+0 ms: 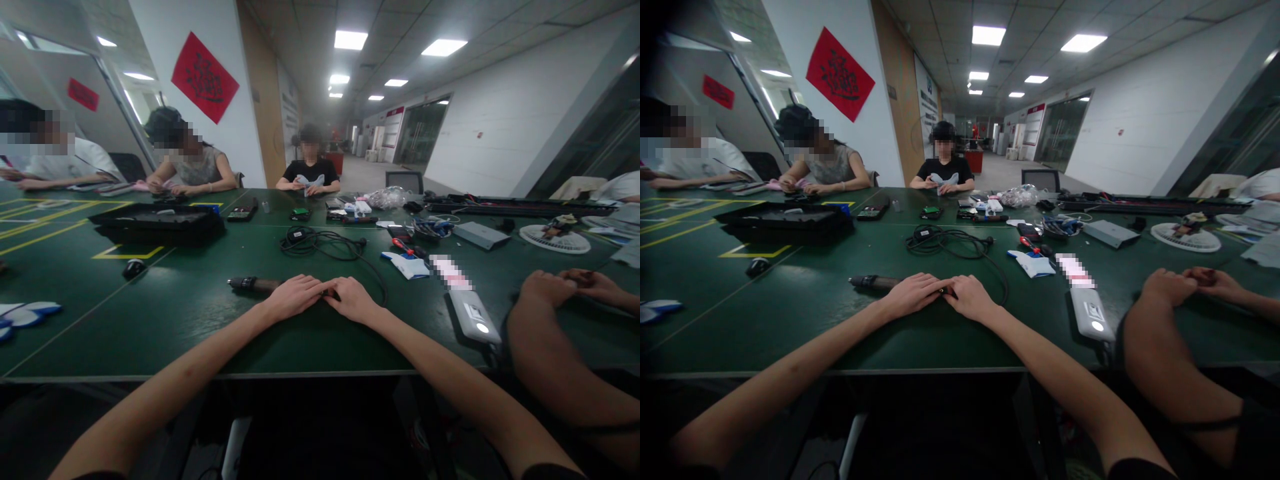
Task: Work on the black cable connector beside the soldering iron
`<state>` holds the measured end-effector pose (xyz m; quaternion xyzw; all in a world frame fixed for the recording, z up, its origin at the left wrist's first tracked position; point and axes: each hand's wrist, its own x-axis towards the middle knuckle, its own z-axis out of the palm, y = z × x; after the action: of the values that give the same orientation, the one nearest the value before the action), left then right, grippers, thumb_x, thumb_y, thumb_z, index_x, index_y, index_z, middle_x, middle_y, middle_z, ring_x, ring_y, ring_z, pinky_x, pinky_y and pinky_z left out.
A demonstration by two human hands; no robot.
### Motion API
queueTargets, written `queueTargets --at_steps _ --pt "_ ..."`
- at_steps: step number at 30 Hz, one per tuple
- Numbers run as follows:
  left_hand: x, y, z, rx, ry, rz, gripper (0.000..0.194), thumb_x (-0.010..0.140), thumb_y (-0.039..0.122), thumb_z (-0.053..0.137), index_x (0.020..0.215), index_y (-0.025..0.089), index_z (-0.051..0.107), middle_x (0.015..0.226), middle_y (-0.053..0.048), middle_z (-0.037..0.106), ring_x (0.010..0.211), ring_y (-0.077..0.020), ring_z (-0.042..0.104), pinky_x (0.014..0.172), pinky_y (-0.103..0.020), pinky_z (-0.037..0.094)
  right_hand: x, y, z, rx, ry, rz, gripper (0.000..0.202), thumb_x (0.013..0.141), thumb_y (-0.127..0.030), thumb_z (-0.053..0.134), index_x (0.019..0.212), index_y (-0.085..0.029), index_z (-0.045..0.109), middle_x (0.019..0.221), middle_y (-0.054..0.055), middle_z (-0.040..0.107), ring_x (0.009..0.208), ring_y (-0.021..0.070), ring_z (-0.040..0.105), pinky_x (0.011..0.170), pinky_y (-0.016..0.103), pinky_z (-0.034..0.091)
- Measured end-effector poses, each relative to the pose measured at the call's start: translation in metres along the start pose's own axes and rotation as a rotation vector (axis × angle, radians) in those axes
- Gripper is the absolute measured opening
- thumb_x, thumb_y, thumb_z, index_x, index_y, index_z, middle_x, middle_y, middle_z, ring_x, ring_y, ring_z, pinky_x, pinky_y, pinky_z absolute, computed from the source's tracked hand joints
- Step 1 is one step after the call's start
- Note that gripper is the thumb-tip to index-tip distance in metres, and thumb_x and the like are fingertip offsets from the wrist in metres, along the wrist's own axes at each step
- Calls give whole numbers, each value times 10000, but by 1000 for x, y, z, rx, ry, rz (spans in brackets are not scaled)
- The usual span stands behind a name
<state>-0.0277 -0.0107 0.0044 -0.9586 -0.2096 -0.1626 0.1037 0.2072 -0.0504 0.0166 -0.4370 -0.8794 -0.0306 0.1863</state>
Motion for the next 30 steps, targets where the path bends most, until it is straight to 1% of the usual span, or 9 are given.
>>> queueTargets --at_steps 4,7,9,13,17,22,26,30 --pt "1 1 -1 2 4 -14 604 1053 313 478 1615 270 260 1242 -76 650 1129 -222 620 997 -377 472 0 0 0 -4 0 -6 141 973 -295 685 935 -162 660 1006 85 704 897 204 625 808 319 410" --pt "1 2 -3 -16 2 5 619 1044 286 477 1619 273 250 1271 -78 640 1162 -216 611 1008 -367 468 0 0 1 1 0 -4 136 970 -292 690 937 -164 663 1013 82 707 906 204 628 809 318 408" --pt "1 2 -3 -11 -4 2 607 1052 270 456 1621 275 246 1262 -75 644 1149 -211 617 1002 -363 470 0 0 1 2 4 1 140 967 -295 697 939 -163 663 1011 82 708 912 204 629 816 318 406" --pt "2 3 -4 9 -5 -18 602 1064 310 456 1625 277 240 1235 -71 653 1113 -215 627 983 -368 475 0 1 3 -7 8 -2 168 968 -318 703 936 -158 663 1006 85 708 911 207 627 815 321 403" --pt "1 3 -5 -4 2 1 625 1056 284 461 1631 290 217 1290 -69 637 1154 -208 616 995 -357 467 0 1 3 -13 11 6 169 966 -320 708 941 -159 665 1009 85 708 906 207 625 813 320 404" --pt "2 4 -6 17 -12 -24 618 1066 303 454 1633 286 210 1233 -64 651 1107 -209 626 977 -358 470 0 0 3 -19 -7 8 157 970 -306 704 958 -154 670 1018 89 704 904 201 623 814 312 406" --pt "2 4 -8 3 -23 -3 641 1054 291 460 1637 281 194 1286 -71 629 1149 -212 610 996 -359 463 0 1 3 -26 -10 7 163 981 -314 691 945 -156 671 1018 88 702 915 207 628 821 320 409" --pt "2 4 -7 10 -20 -18 613 1064 281 435 1634 277 209 1215 -70 650 1109 -211 621 981 -358 464 0 0 2 -37 -15 4 162 984 -314 687 935 -161 670 1022 85 704 913 207 632 821 323 410"
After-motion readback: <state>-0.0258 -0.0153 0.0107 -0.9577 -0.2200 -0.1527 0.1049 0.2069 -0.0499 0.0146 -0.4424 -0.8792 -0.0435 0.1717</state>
